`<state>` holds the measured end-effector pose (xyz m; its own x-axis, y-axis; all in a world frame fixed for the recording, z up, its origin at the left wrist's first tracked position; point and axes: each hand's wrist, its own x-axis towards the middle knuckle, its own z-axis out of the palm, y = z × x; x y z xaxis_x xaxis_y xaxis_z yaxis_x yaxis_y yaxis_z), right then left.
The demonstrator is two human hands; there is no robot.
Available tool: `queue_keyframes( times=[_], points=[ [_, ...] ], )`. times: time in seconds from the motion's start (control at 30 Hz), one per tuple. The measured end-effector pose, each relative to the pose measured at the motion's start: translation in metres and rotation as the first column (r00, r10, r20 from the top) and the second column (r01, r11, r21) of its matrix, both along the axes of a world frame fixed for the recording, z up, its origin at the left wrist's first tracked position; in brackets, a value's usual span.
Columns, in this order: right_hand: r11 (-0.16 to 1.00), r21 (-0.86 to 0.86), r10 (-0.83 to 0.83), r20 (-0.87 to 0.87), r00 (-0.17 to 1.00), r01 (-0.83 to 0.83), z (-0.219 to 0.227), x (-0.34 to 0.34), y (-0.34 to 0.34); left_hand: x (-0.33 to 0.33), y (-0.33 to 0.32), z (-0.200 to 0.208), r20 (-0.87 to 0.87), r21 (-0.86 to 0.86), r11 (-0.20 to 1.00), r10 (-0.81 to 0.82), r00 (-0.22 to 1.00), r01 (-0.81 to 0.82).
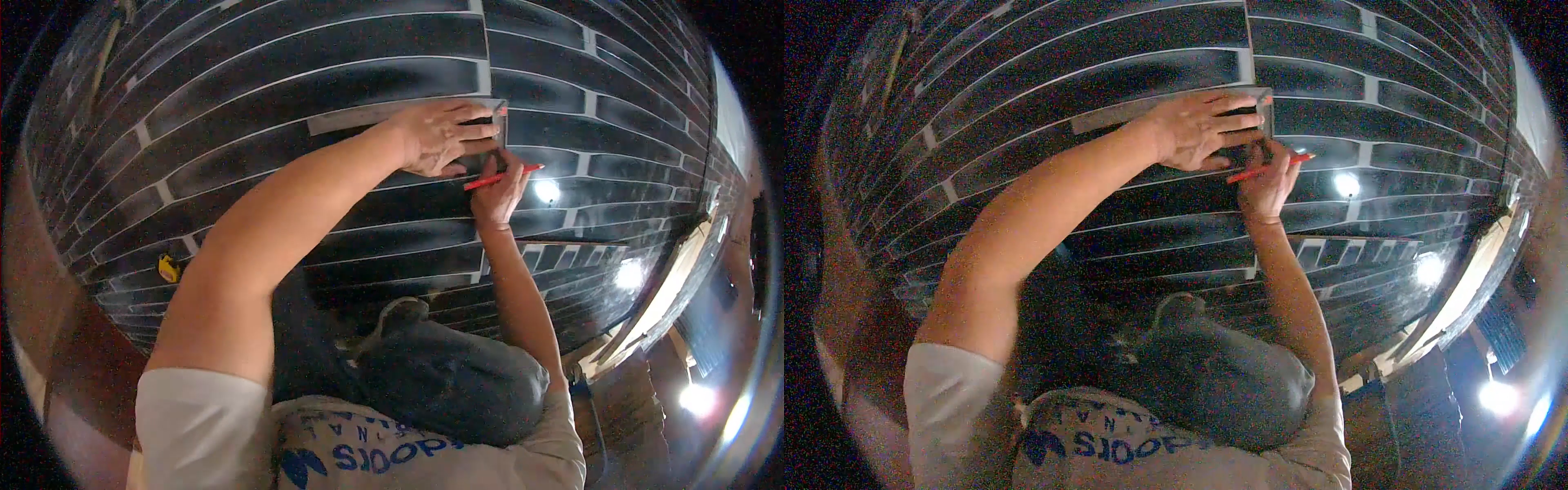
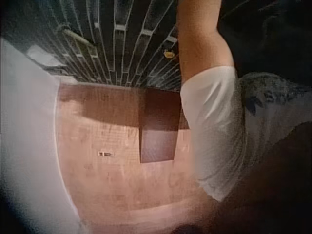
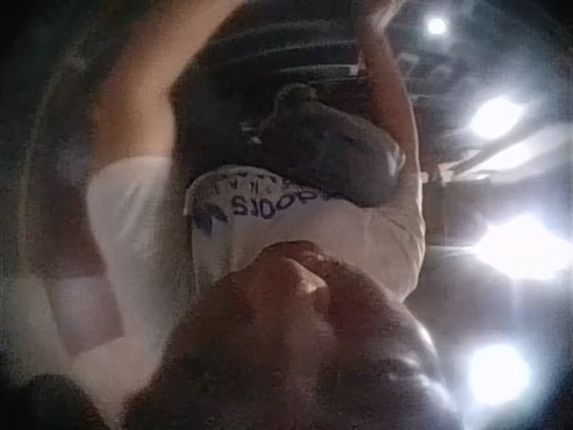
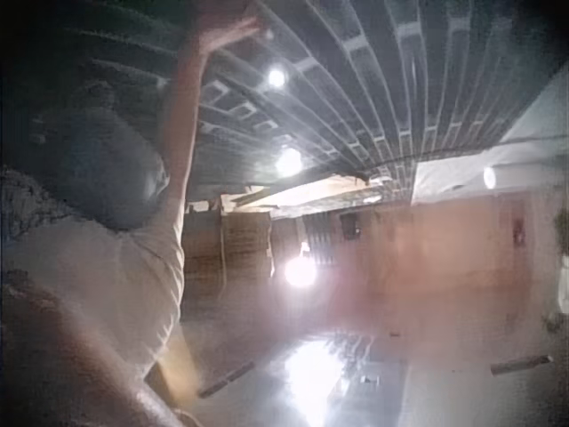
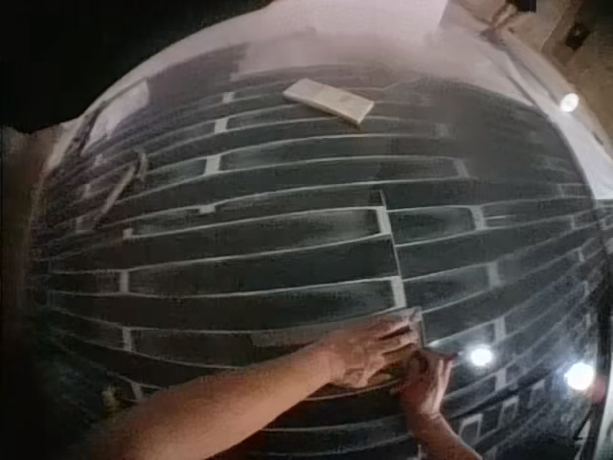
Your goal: Measure and cut large insulation panels for floor or ceiling installation.
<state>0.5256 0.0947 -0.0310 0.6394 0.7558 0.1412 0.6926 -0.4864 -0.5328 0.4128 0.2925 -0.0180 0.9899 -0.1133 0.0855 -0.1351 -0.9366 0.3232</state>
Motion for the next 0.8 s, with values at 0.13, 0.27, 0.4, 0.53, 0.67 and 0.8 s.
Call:
queue_keyframes(
  times=[0.13, 0.27, 0.4, 0.53, 0.67, 0.8],
  points=[
    [1.0, -0.016, 0.021, 0.015, 1.0, -0.021, -0.001, -0.003, 0.002, -0.006, -0.002, -0.013, 0.057, -0.003, 1.0, 0.019, 0.998, -0.019],
    [1.0, -0.026, -0.003, -0.032, 0.999, 0.002, 0.001, -0.003, 0.002, -0.005, -0.004, -0.012, 0.002, -0.005, 1.0, 0.0, 1.0, 0.0],
    [1.0, 0.008, 0.004, -0.223, 0.975, -0.002, 0.036, 0.013, 0.013, -0.01, -0.001, -0.01, 0.064, -0.043, 0.999, 0.016, 0.998, -0.013],
    [0.992, 0.052, 0.121, -0.297, 0.947, -0.111, 0.071, 0.051, 0.037, -0.012, 0.003, -0.007, 0.041, -0.154, 0.988, 0.034, 0.999, -0.027],
    [0.993, 0.051, 0.116, -0.593, 0.796, -0.107, 0.099, 0.043, 0.093, -0.009, 0.002, -0.009, 0.021, -0.057, 0.998, 0.032, 0.999, -0.031],
    [0.878, 0.063, 0.425, -0.561, 0.711, -0.475, 0.117, 0.0, 0.158, -0.006, 0.01, 0.033, -0.375, -0.06, 0.998, -0.048, 0.926, 0.028]
  ],
)
